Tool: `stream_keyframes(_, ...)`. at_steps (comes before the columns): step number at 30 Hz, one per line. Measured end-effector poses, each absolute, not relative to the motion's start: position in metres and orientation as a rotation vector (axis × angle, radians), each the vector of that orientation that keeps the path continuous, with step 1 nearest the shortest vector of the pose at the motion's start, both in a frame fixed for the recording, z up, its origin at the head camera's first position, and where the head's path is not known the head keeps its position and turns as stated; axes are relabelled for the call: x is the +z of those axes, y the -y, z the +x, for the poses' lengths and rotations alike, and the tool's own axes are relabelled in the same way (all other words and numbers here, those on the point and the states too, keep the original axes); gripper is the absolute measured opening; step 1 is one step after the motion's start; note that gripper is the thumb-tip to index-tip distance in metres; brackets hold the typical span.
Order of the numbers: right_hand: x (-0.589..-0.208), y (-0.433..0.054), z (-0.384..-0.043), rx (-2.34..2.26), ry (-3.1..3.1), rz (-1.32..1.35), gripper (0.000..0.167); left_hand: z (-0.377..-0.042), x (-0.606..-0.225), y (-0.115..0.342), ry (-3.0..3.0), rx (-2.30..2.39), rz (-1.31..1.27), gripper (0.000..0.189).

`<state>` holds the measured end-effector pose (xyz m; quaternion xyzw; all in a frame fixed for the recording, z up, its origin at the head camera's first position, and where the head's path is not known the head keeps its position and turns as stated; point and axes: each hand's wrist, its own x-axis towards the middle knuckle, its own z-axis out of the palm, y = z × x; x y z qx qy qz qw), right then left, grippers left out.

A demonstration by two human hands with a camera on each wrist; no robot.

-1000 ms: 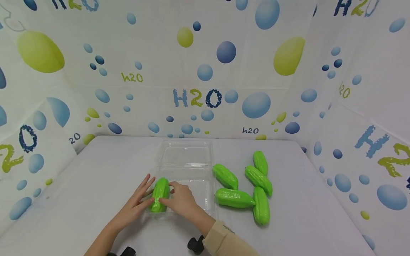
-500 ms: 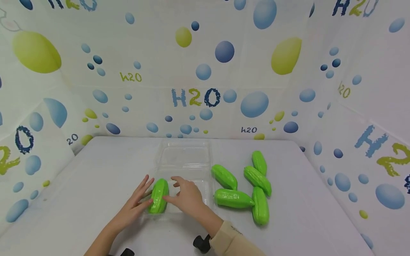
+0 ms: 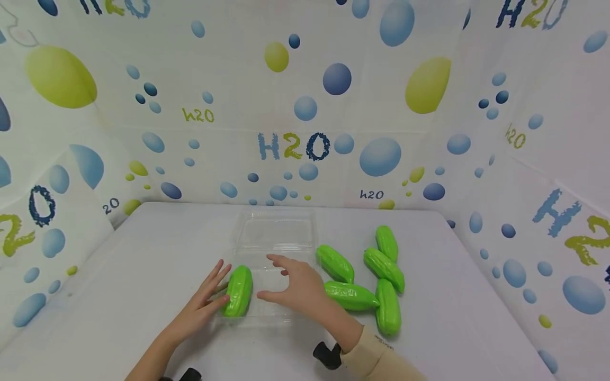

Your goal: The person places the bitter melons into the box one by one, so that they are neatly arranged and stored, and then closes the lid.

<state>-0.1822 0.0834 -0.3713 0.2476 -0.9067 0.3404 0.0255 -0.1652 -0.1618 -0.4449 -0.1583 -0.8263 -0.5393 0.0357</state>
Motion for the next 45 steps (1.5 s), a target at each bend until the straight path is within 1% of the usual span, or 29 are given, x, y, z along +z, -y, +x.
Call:
stream_keyframes(9,-0.358,-0.106,-0.185,1.067,2.823,0.744,0.072,-0.167,-0.446,0.162,2.536,-1.649,-0.482,0.06)
stream_keyframes(22,-0.336,-0.139,-0.201,1.195,2.705,0.806,0.065,-0.166,-0.447,0.161,2.521,-1.684,-0.493,0.06)
stream_keyframes(27,-0.329,-0.153,-0.208,1.179,2.682,0.867,0.062,-0.167,-0.446,0.162,2.524,-1.666,-0.491,0.06)
stream_keyframes(37,-0.319,-0.184,-0.218,1.234,2.698,0.906,0.064,-0.167,-0.448,0.164,2.508,-1.69,-0.503,0.06)
stream_keyframes(45,-0.315,-0.199,-0.22,1.144,2.718,0.849,0.062,-0.166,-0.449,0.163,2.505,-1.696,-0.5,0.06)
